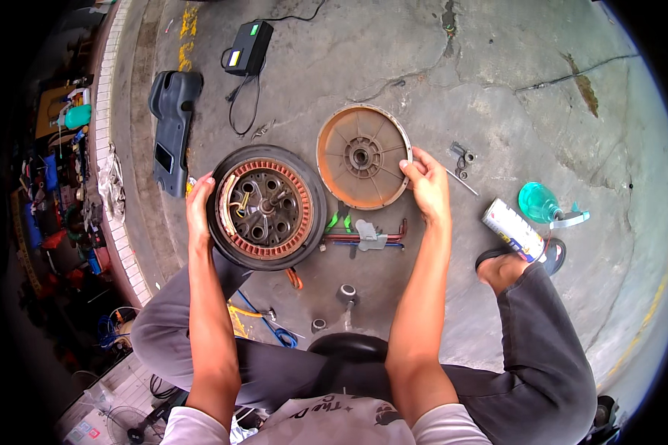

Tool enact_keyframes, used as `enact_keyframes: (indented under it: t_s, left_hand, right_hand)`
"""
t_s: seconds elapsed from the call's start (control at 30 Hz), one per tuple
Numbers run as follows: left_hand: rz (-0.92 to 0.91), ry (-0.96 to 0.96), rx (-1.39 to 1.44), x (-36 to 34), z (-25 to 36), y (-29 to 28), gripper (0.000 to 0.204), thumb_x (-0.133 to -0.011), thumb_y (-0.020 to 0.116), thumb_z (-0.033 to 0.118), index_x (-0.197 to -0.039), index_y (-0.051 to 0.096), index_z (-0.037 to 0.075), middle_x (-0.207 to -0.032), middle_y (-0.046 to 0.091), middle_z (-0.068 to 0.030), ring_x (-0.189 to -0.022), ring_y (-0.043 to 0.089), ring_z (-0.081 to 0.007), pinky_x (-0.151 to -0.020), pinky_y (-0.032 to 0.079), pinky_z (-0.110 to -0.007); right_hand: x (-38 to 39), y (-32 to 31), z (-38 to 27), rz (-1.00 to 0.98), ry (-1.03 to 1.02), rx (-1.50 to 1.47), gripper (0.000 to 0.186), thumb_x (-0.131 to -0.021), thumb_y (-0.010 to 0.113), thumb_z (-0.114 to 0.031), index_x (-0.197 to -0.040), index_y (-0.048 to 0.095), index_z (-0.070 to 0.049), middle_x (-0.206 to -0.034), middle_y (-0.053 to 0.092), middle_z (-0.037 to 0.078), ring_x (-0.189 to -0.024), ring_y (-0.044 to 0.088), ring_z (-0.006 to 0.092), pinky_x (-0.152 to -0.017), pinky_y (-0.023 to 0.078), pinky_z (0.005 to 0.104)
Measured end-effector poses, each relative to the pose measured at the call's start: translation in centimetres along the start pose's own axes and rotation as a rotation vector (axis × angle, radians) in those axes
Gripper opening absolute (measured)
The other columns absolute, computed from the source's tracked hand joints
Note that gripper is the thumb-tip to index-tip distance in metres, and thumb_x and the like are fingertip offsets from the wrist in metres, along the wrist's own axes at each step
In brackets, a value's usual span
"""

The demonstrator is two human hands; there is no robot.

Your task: The person disassembles an electric scooter motor by removing screws and separating the housing. They inspect the internal stator and rotor, spray lubricant on the shaft, and reassemble the components.

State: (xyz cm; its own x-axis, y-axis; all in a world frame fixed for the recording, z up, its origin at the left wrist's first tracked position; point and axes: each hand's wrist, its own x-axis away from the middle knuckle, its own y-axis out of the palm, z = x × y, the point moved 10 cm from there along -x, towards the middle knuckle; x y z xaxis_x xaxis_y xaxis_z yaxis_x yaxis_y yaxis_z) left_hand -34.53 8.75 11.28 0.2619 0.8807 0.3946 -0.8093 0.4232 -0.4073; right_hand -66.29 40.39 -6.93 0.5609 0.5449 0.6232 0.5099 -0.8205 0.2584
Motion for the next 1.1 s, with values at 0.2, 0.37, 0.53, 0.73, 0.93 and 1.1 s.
enact_keyframes:
  t_s: [0.2, 0.37, 0.53, 0.73, 0.93, 1.1]
  left_hand:
    - [0.003, 0.03, -0.055, -0.3, 0.8, 0.6, 0.037, -0.099, 0.061, 0.023, -0.124, 0.068, -0.004, -0.109, 0.071, -0.0057, -0.1, 0.063, -0.0129, -0.092, 0.048, -0.025]
    - [-0.005, 0.04, -0.093, -0.5, 1.4, 1.3, 0.038, -0.098, 0.062, 0.023, -0.123, 0.067, -0.005, -0.109, 0.071, -0.0066, -0.102, 0.063, -0.0146, -0.094, 0.047, -0.026]
    - [0.005, 0.051, -0.164, -0.4, 2.0, 1.5, 0.038, -0.098, 0.063, 0.024, -0.123, 0.068, -0.004, -0.107, 0.07, -0.0054, -0.1, 0.063, -0.0142, -0.092, 0.047, -0.026]
    - [-0.007, 0.029, -0.089, -0.3, 1.8, 1.7, 0.035, -0.098, 0.063, 0.02, -0.123, 0.068, -0.004, -0.107, 0.07, -0.0054, -0.098, 0.063, -0.0138, -0.091, 0.048, -0.026]
    - [-0.008, 0.033, -0.084, -0.2, 2.1, 1.8, 0.035, -0.099, 0.062, 0.019, -0.123, 0.067, -0.006, -0.109, 0.071, -0.0058, -0.099, 0.064, -0.0139, -0.091, 0.049, -0.026]
    - [-0.012, 0.046, -0.114, -0.1, 2.5, 2.1, 0.035, -0.099, 0.062, 0.019, -0.123, 0.066, -0.006, -0.108, 0.071, -0.006, -0.099, 0.064, -0.0135, -0.091, 0.049, -0.026]
  right_hand:
    - [-0.7, -4.2, 0.5, 0.044, -0.066, -0.05, 0.046, -0.099, 0.065, -0.011, -0.143, 0.055, 0.0, -0.112, 0.074, 0.005, -0.095, 0.069, 0.0111, -0.08, 0.056, 0.027]
    - [-0.3, -6.7, -1.4, 0.119, -0.139, -0.24, 0.037, -0.102, 0.062, -0.012, -0.137, 0.06, -0.003, -0.113, 0.073, 0.003, -0.096, 0.07, 0.0112, -0.083, 0.059, 0.0274]
    - [0.0, -6.9, -2.4, 0.095, -0.221, -0.531, 0.033, -0.102, 0.06, -0.006, -0.134, 0.059, 0.0, -0.12, 0.07, 0.009, -0.102, 0.07, 0.0169, -0.086, 0.062, 0.0328]
    - [0.4, -7.4, -3.4, 0.112, -0.266, -0.658, 0.033, -0.103, 0.058, -0.006, -0.135, 0.056, 0.0, -0.12, 0.069, 0.011, -0.104, 0.071, 0.0198, -0.092, 0.062, 0.0393]
    - [0.5, -8.9, -2.7, 0.109, -0.264, -0.638, 0.031, -0.104, 0.06, -0.01, -0.134, 0.058, -0.002, -0.121, 0.068, 0.008, -0.108, 0.068, 0.0195, -0.097, 0.059, 0.0398]
    - [0.7, -8.8, -2.9, 0.149, -0.255, -0.597, 0.028, -0.102, 0.06, -0.008, -0.13, 0.059, -0.002, -0.112, 0.072, 0.008, -0.096, 0.072, 0.0157, -0.082, 0.064, 0.0324]
